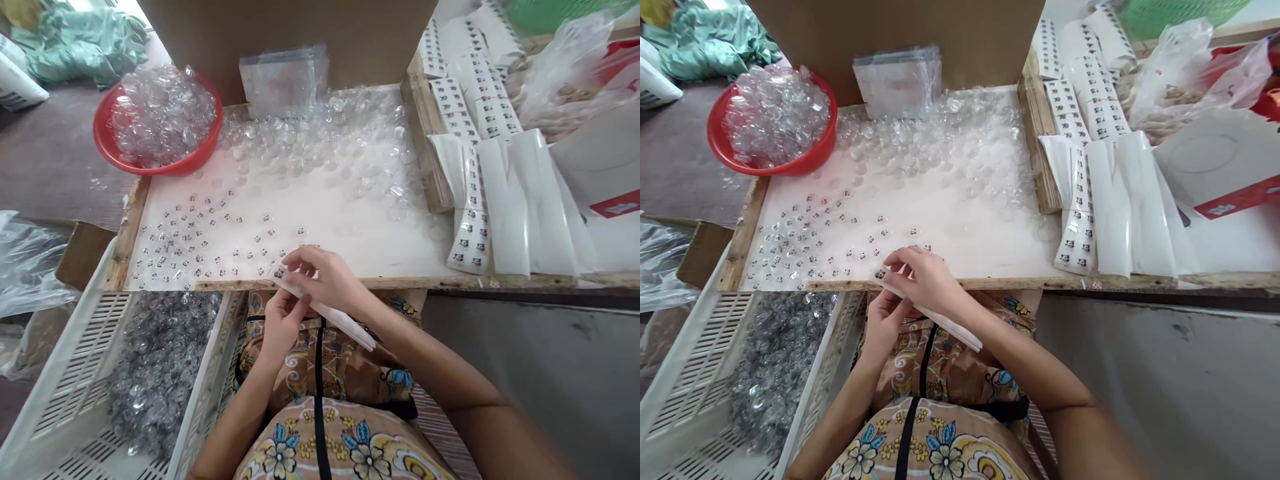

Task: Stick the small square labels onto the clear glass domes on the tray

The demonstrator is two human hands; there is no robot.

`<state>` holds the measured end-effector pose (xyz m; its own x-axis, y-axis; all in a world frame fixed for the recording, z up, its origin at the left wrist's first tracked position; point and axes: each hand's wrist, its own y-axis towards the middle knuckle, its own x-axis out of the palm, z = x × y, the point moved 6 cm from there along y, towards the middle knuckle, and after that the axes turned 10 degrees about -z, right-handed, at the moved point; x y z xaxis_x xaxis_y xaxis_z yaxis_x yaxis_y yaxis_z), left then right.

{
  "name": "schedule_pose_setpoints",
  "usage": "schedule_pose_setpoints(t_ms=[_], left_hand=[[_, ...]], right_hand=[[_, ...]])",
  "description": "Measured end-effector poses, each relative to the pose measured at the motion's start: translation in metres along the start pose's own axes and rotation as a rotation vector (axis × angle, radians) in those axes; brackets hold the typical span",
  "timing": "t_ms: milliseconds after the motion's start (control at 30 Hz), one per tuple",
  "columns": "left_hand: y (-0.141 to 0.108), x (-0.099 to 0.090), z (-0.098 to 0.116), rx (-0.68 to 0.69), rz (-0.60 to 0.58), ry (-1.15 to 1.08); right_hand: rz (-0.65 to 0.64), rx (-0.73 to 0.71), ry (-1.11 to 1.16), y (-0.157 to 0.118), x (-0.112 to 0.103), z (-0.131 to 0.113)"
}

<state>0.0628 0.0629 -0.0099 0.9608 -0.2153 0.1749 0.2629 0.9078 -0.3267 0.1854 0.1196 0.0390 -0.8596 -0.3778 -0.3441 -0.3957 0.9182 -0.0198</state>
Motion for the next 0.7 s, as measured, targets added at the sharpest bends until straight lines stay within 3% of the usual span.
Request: schedule_pose_setpoints(t_ms=[300,433,533,600,700], left_hand=[[0.003,-0.001,0.001,0.024,-0.018,0.027],[0.006,-0.004,0.004,0.066,0.011,0.076],[0.006,-0.006,0.006,0.095,0.022,0.078],[0.006,-0.006,0.006,0.071,0.014,0.058],[0.004,-0.005,-0.001,-0.028,0.002,0.024]], right_hand=[[0.098,0.035,-0.141,0.001,0.018,-0.002],[0.2,-0.039,-0.336,-0.004,0.028,-0.005],[0.249,-0.135,-0.328,-0.007,0.034,-0.012],[0.264,-0.209,-0.203,-0.009,0.028,-0.015],[0.302,-0.175,0.043,-0.008,-0.006,-0.004]])
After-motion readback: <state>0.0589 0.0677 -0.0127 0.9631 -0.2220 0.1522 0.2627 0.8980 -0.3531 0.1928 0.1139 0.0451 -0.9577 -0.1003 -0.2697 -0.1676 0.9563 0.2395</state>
